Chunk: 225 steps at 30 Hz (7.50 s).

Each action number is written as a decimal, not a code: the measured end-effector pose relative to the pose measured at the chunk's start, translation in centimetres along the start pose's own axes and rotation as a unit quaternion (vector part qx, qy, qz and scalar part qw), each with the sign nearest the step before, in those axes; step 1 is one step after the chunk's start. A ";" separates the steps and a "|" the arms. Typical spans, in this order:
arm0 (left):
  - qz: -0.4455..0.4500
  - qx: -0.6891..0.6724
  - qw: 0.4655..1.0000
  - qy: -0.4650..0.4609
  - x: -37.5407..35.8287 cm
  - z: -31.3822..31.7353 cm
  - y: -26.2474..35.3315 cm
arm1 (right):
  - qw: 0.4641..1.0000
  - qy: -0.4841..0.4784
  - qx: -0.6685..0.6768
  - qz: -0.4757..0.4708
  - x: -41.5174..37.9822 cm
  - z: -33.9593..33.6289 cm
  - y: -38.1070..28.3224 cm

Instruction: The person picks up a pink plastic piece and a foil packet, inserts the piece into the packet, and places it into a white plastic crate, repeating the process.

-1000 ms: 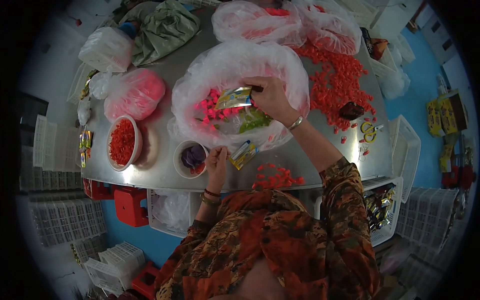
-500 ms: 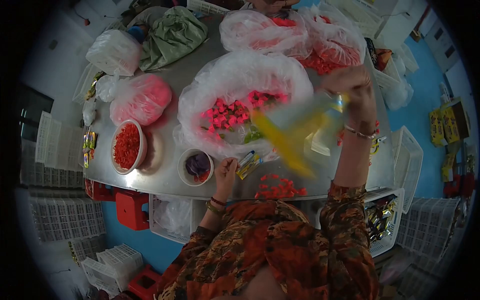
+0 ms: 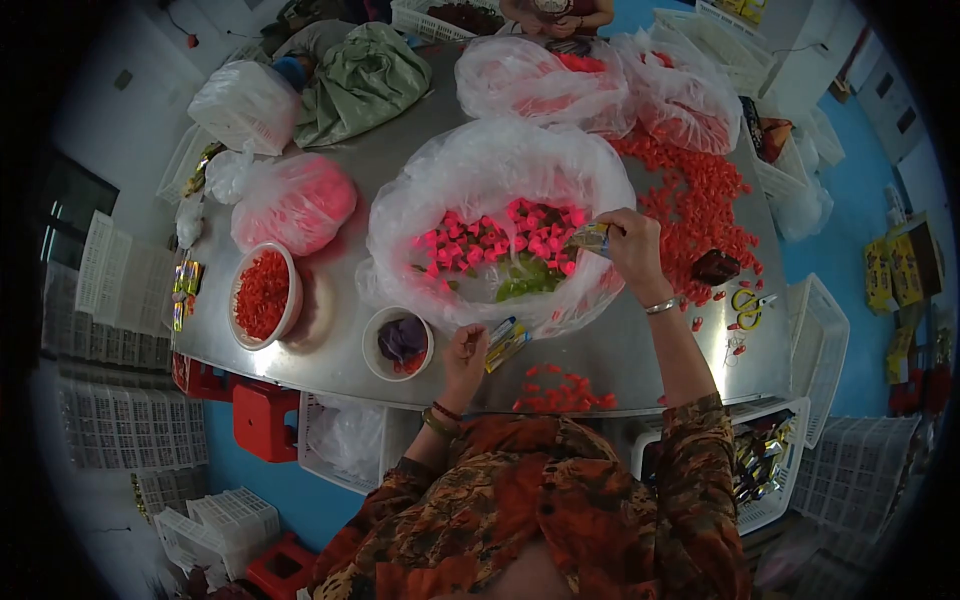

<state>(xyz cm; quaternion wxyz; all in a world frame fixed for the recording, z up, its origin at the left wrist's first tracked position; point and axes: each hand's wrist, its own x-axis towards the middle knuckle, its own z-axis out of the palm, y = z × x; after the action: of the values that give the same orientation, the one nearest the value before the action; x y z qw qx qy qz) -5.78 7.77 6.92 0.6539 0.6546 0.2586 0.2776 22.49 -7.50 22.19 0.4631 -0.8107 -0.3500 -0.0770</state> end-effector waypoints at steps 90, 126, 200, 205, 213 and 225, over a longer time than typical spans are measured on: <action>-0.091 -0.006 0.973 -0.212 -0.1 13.1 1.9 | 0.910 -0.027 0.264 0.317 -19.7 -0.1 3.2; -0.231 0.038 0.954 -0.185 -2.5 10.8 -4.3 | 0.946 0.033 -0.160 0.279 -35.1 -8.6 14.9; -0.191 -0.099 0.943 -0.256 -1.0 7.3 4.4 | 0.968 -0.061 0.188 0.156 -18.6 0.5 -2.7; -0.202 -0.099 0.944 -0.242 -1.2 7.5 4.2 | 0.973 -0.071 0.177 0.128 -18.8 0.8 -2.3; -0.124 -0.018 0.959 -0.253 -1.3 7.7 4.5 | 0.936 -0.138 0.233 0.224 -19.0 0.9 -2.1; -0.087 0.073 0.966 -0.231 -2.8 8.0 2.3 | 0.846 -0.131 0.342 0.386 -21.4 4.4 -1.2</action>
<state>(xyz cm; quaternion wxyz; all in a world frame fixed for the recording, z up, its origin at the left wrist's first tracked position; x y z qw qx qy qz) -2.23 0.10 9.25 0.6679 0.7219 0.1764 0.0410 4.91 -14.18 10.95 0.6530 -0.6732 -0.0701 0.3399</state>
